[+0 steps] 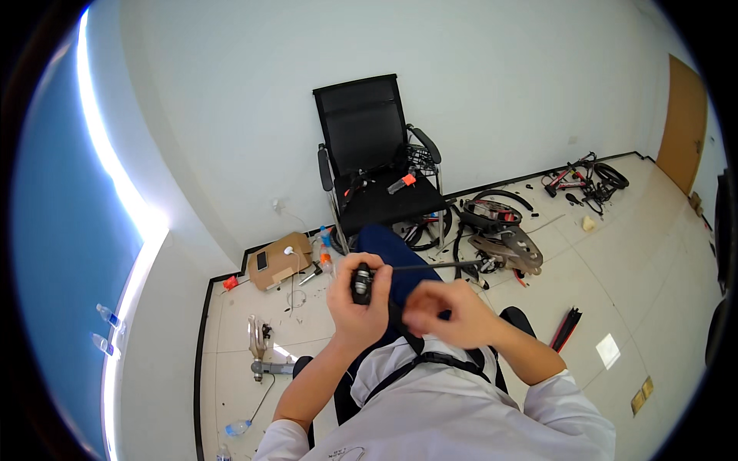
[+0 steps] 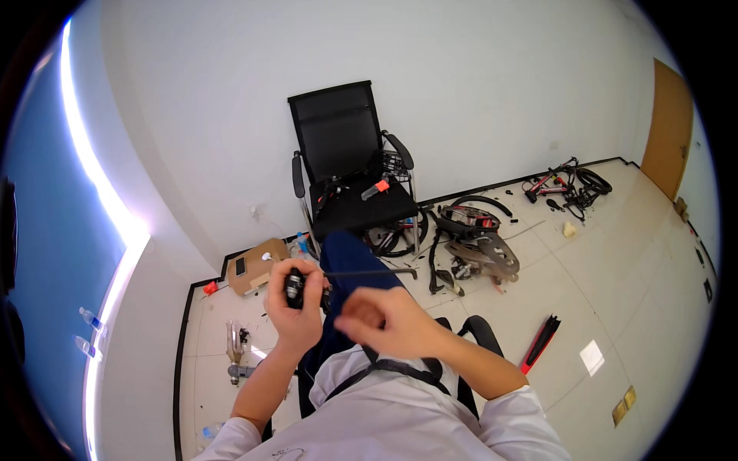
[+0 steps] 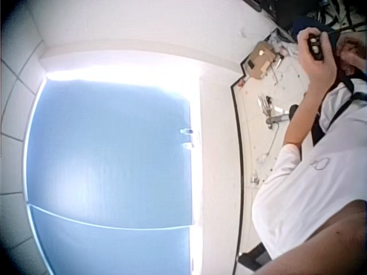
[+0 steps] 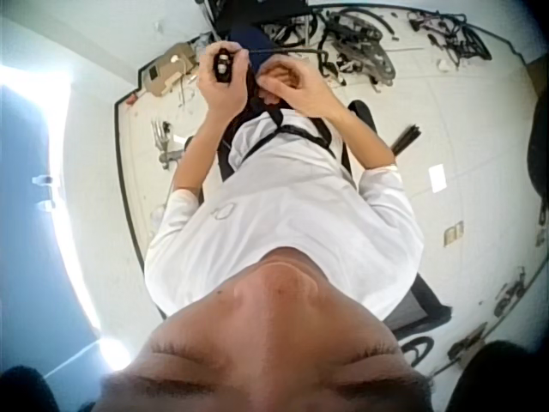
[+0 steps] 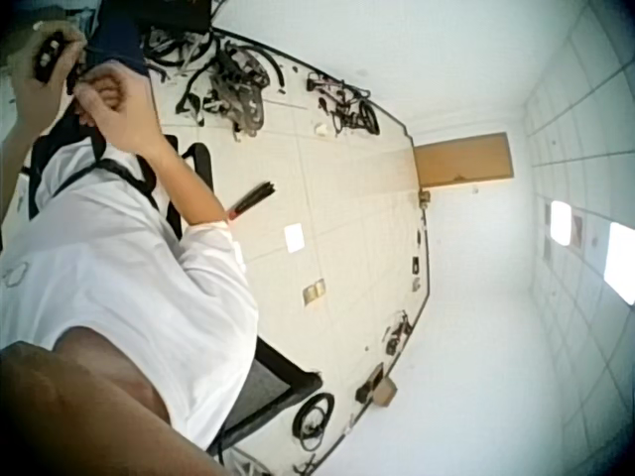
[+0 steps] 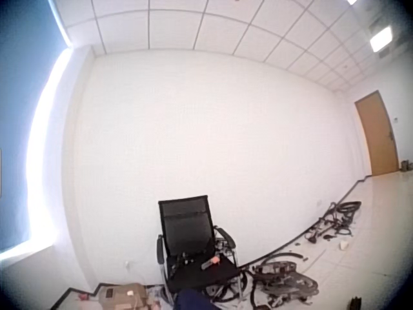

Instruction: The person holds a small cylindrical mechanical component and uses an L-shaped hex key to tighten or loosen a screw. They rotate the component and reposition the tool repeatedly while seated.

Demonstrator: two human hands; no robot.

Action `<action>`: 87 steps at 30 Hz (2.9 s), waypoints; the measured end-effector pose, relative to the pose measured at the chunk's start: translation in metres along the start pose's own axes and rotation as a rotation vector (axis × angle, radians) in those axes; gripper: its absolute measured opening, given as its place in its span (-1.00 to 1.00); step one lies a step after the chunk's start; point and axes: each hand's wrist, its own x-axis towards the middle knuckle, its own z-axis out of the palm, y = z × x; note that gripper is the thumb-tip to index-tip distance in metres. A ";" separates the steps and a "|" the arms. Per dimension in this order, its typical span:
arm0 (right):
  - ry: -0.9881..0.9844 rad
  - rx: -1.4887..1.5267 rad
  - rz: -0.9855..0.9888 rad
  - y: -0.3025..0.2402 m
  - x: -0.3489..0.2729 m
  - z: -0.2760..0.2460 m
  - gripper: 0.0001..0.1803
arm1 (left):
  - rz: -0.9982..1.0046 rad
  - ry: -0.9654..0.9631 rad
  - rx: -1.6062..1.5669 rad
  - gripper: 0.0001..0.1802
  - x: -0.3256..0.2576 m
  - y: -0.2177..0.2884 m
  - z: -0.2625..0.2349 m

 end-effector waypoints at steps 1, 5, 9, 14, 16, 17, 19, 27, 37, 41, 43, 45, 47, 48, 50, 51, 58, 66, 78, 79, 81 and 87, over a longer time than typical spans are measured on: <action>0.004 -0.271 -0.063 -0.016 -0.009 -0.004 -0.75 | -0.014 0.024 -0.029 -0.85 0.004 -0.002 -0.003; 0.122 -0.920 -0.383 -0.104 -0.046 -0.018 -0.64 | 0.056 0.051 0.168 -0.88 0.013 -0.009 -0.018; -0.217 -0.875 -0.474 -0.160 -0.071 -0.016 -0.61 | 0.058 0.041 0.100 -0.85 0.018 -0.004 -0.015; -0.259 -0.992 -0.486 -0.202 -0.070 -0.005 -0.64 | 0.029 -0.014 0.123 -0.85 0.014 0.004 -0.012; -0.255 -0.981 -0.468 -0.203 -0.067 -0.005 -0.64 | 0.088 -0.019 0.149 -0.85 0.013 0.001 -0.010; -0.125 -0.955 -0.584 -0.193 -0.062 0.000 -0.64 | 0.079 -0.013 0.163 -0.84 0.013 0.001 -0.013; 0.122 -1.000 -0.650 -0.186 -0.066 0.016 -0.65 | 0.072 -0.105 0.094 -0.84 0.020 0.006 0.002; -0.221 -1.237 -0.419 -0.214 -0.041 0.016 -0.66 | 0.003 -0.061 0.110 -0.84 0.015 0.004 -0.010; -0.271 -1.434 -0.229 -0.215 -0.058 0.016 -0.68 | -0.005 -0.091 0.127 -0.83 0.014 0.004 -0.012; -0.366 -1.396 -0.194 -0.219 -0.075 0.000 -0.63 | -0.030 -0.110 0.101 -0.83 0.014 0.006 -0.012; -0.371 -1.449 -0.233 -0.222 -0.074 -0.001 -0.60 | -0.035 -0.123 0.106 -0.83 0.014 0.008 -0.012; -0.398 -1.495 -0.261 -0.224 -0.063 -0.005 -0.58 | -0.008 -0.101 0.150 -0.82 0.011 0.005 -0.010; -0.413 -1.524 -0.257 -0.224 -0.055 0.001 -0.57 | 0.051 -0.072 0.201 -0.82 0.013 0.003 -0.015; -0.409 -1.534 -0.243 -0.225 -0.053 0.007 -0.56 | 0.009 -0.078 0.167 -0.83 0.010 0.006 -0.013; -0.477 -1.636 -0.270 -0.229 -0.044 0.015 -0.56 | 0.001 -0.106 0.137 -0.83 0.015 0.005 -0.011; -0.514 -1.683 -0.295 -0.233 -0.035 0.020 -0.55 | -0.014 -0.122 0.120 -0.83 0.014 0.005 -0.010; -0.729 -1.898 -0.563 -0.224 -0.028 0.012 -0.70 | -0.025 -0.118 0.165 -0.83 0.010 0.006 -0.011; -0.239 -1.026 -0.246 -0.097 0.020 -0.019 -0.60 | -0.012 -0.094 0.173 -0.83 0.014 0.002 -0.017; 0.198 0.524 0.072 0.027 0.023 -0.009 -0.69 | 0.176 -0.008 0.299 -0.85 0.005 0.003 0.000; 0.226 0.595 0.079 0.029 0.023 -0.006 -0.68 | 0.189 -0.008 0.310 -0.85 0.003 0.003 0.001; 0.272 0.734 0.099 0.031 0.024 0.001 -0.65 | 0.234 -0.027 0.315 -0.84 0.000 0.001 0.001; 0.354 0.635 -0.088 0.032 0.026 0.004 -0.80 | 0.252 -0.050 0.250 -0.84 -0.002 -0.002 0.003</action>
